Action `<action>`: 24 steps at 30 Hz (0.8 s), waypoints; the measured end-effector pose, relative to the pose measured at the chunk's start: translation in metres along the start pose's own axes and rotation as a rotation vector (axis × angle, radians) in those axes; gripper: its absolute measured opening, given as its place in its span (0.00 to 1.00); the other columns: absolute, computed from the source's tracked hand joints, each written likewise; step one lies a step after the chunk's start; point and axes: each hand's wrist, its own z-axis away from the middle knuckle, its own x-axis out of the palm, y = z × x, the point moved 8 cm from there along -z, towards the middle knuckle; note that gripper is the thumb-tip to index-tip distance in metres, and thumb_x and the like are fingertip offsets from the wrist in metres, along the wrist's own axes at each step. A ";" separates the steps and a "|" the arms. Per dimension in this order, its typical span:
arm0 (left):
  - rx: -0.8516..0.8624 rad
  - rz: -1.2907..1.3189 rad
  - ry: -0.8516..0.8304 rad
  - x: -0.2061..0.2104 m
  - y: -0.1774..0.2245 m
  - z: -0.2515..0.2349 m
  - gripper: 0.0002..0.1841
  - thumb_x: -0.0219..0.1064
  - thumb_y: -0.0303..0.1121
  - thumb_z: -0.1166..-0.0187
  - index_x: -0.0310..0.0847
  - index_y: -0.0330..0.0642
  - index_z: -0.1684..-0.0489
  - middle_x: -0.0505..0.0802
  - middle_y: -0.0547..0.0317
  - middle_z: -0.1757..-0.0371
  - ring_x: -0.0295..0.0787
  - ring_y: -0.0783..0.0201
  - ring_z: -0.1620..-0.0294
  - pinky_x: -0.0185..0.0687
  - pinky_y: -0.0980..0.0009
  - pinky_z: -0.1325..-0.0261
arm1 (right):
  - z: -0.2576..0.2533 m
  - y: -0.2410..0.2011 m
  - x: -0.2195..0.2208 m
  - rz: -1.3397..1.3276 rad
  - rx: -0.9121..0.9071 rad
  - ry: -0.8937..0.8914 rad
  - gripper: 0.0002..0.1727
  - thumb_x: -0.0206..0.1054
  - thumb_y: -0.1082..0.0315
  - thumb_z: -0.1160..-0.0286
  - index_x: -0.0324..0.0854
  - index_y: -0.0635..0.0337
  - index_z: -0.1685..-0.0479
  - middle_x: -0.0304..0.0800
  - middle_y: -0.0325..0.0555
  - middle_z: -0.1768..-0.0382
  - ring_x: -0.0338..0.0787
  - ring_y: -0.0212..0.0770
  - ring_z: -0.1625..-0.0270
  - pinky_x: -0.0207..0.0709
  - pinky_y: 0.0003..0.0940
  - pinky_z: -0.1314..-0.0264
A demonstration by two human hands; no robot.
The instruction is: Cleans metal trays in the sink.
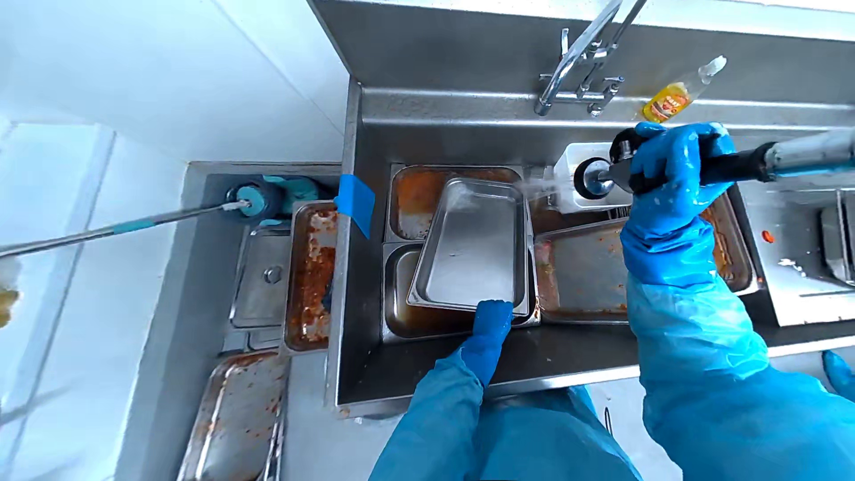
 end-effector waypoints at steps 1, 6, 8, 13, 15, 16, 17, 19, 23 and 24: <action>0.020 -0.009 0.036 -0.007 0.000 0.002 0.14 0.62 0.42 0.15 0.91 0.46 0.47 0.95 0.50 0.47 0.92 0.48 0.41 0.84 0.46 0.36 | 0.004 0.002 -0.002 0.047 0.033 0.006 0.06 0.57 0.73 0.18 0.80 0.57 0.58 0.87 0.37 0.78 0.90 0.39 0.72 0.90 0.48 0.48; 0.186 0.019 0.516 -0.091 -0.009 0.040 0.10 0.72 0.39 0.25 0.93 0.43 0.65 0.96 0.49 0.63 0.96 0.49 0.54 0.89 0.47 0.48 | 0.074 -0.002 -0.059 0.432 0.404 0.126 0.37 0.67 0.65 0.19 0.58 0.70 0.13 0.82 0.53 0.25 0.85 0.46 0.25 0.81 0.44 0.21; 0.123 0.092 0.644 -0.147 -0.025 0.065 0.13 0.75 0.43 0.27 0.92 0.42 0.69 0.96 0.49 0.65 0.96 0.48 0.54 0.89 0.45 0.48 | 0.130 -0.013 -0.084 0.519 0.607 0.260 0.29 0.67 0.61 0.17 0.70 0.62 0.20 0.87 0.47 0.31 0.89 0.41 0.32 0.85 0.42 0.28; -0.223 0.294 0.810 -0.294 -0.083 0.127 0.30 0.61 0.60 0.16 0.92 0.38 0.65 0.95 0.40 0.63 0.94 0.38 0.54 0.84 0.34 0.51 | 0.240 -0.035 -0.063 0.484 0.984 0.185 0.14 0.69 0.64 0.19 0.87 0.62 0.41 0.97 0.48 0.51 0.96 0.45 0.48 0.91 0.45 0.40; -0.362 0.426 0.824 -0.344 -0.117 0.158 0.36 0.53 0.64 0.13 0.92 0.35 0.58 0.94 0.34 0.57 0.92 0.33 0.48 0.80 0.30 0.43 | 0.258 -0.034 -0.047 0.430 1.087 0.134 0.12 0.70 0.65 0.19 0.89 0.63 0.45 0.98 0.49 0.55 0.98 0.45 0.52 0.93 0.44 0.42; -0.429 0.518 0.856 -0.363 -0.138 0.172 0.39 0.51 0.66 0.14 0.92 0.34 0.57 0.94 0.32 0.56 0.91 0.31 0.46 0.79 0.29 0.41 | 0.263 -0.031 -0.041 0.390 1.123 0.144 0.11 0.69 0.66 0.19 0.89 0.64 0.47 0.98 0.51 0.57 0.98 0.46 0.54 0.93 0.44 0.44; -0.490 0.621 0.896 -0.374 -0.160 0.183 0.41 0.50 0.69 0.15 0.91 0.33 0.59 0.93 0.30 0.56 0.90 0.31 0.47 0.78 0.28 0.42 | 0.266 -0.028 -0.035 0.346 1.155 0.170 0.11 0.68 0.67 0.17 0.89 0.65 0.47 0.98 0.52 0.58 0.98 0.47 0.56 0.93 0.44 0.45; -0.597 0.816 0.974 -0.372 -0.211 0.194 0.48 0.47 0.79 0.23 0.89 0.34 0.60 0.92 0.30 0.55 0.90 0.32 0.48 0.79 0.27 0.48 | 0.267 -0.021 -0.024 0.284 1.207 0.201 0.12 0.66 0.66 0.14 0.89 0.65 0.46 0.98 0.53 0.59 0.98 0.47 0.58 0.93 0.43 0.48; -0.753 0.967 1.023 -0.347 -0.279 0.203 0.56 0.42 0.88 0.36 0.88 0.39 0.44 0.91 0.35 0.41 0.87 0.37 0.37 0.79 0.28 0.40 | 0.266 -0.009 0.003 0.221 1.219 0.159 0.14 0.64 0.62 0.12 0.90 0.63 0.47 0.98 0.50 0.59 0.98 0.45 0.58 0.93 0.43 0.49; -0.728 0.953 1.041 -0.352 -0.270 0.214 0.54 0.44 0.85 0.31 0.87 0.36 0.45 0.91 0.32 0.43 0.87 0.35 0.38 0.79 0.28 0.40 | 0.264 -0.010 0.010 0.200 1.224 0.147 0.14 0.64 0.61 0.12 0.90 0.62 0.46 0.98 0.50 0.59 0.98 0.46 0.58 0.93 0.43 0.49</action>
